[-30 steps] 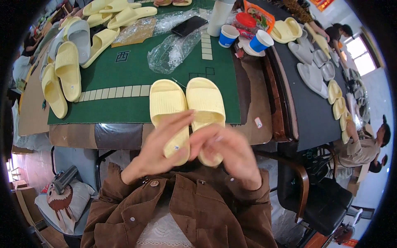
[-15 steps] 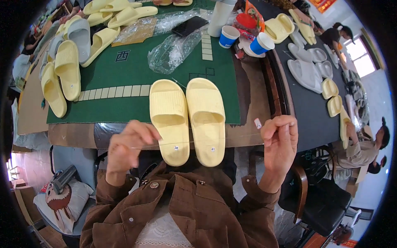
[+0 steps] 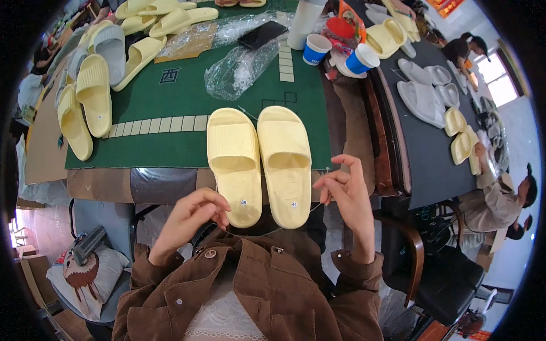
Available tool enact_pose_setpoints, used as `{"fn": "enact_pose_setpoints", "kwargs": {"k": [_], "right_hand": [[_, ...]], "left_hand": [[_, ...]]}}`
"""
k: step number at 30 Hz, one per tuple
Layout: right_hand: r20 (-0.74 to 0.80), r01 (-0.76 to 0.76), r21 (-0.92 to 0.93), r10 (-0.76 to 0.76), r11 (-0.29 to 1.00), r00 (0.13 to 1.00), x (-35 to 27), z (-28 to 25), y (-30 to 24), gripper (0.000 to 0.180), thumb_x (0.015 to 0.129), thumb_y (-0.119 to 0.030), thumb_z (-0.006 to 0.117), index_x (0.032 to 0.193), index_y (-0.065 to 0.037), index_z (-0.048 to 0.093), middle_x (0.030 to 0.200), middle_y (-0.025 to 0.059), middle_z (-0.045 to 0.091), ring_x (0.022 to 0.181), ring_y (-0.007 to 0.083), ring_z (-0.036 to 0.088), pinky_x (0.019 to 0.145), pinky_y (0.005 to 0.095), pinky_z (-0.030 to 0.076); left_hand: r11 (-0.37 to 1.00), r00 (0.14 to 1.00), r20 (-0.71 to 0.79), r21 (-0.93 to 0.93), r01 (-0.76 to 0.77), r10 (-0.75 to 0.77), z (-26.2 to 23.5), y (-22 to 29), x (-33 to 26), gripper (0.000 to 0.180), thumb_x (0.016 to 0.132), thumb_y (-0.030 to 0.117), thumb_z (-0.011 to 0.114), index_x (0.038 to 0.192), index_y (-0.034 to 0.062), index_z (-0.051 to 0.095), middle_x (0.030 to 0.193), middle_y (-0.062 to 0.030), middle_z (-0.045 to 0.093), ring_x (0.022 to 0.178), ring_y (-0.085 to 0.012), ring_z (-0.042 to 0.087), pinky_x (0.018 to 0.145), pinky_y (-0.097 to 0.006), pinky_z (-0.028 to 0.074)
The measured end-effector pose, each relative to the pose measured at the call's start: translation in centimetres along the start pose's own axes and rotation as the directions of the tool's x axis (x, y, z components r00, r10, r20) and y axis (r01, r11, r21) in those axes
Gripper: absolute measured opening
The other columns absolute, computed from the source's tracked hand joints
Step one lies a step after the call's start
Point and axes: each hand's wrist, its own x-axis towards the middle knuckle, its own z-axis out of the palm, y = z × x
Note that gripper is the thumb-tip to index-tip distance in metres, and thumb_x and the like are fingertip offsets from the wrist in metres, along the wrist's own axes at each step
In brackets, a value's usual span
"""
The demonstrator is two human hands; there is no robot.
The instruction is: Assembling and finishing slippers/sandals at a work table in a manufacturing environment.
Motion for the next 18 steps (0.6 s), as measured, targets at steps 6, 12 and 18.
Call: {"fn": "enact_pose_setpoints", "kwargs": {"k": [6, 12, 18], "right_hand": [[0.110, -0.081, -0.186, 0.103, 0.979, 0.989, 0.5, 2.5, 1.0, 0.018, 0.093, 0.003, 0.048, 0.109, 0.002, 0.056, 0.086, 0.0072, 0.065, 0.057, 0.0051, 0.052, 0.049, 0.0173, 0.039], [0.115, -0.009, -0.302, 0.046, 0.953, 0.992, 0.9, 3.9, 0.5, 0.019, 0.092, 0.001, 0.049, 0.107, 0.004, 0.061, 0.083, 0.0045, 0.065, 0.060, 0.0035, 0.051, 0.054, 0.0195, 0.037], [0.186, 0.365, -0.530, -0.315, 0.765, 0.931, 2.7, 5.2, 2.8, 0.022, 0.089, 0.000, 0.051, 0.109, 0.002, 0.060, 0.088, 0.0151, 0.064, 0.074, 0.0271, 0.063, 0.064, 0.0336, 0.049]], "left_hand": [[0.917, 0.985, -0.061, 0.360, 0.174, -0.163, 1.7, -1.3, 1.2, 0.023, 0.096, 0.003, 0.046, 0.118, -0.0057, 0.049, 0.105, -0.0102, 0.057, 0.077, -0.0152, 0.064, 0.068, -0.027, 0.054], [0.898, 0.987, -0.088, 0.409, 0.161, -0.137, 1.6, -1.4, 2.7, 0.028, 0.096, 0.005, 0.048, 0.121, -0.0062, 0.047, 0.106, -0.0105, 0.055, 0.074, -0.0146, 0.064, 0.064, -0.026, 0.054], [0.455, 0.975, -0.073, 0.890, -0.032, 0.211, 2.0, -2.0, 4.4, 0.044, 0.092, 0.016, 0.058, 0.126, -0.0081, 0.043, 0.111, -0.0199, 0.053, 0.097, -0.0297, 0.059, 0.084, -0.038, 0.049]]}}
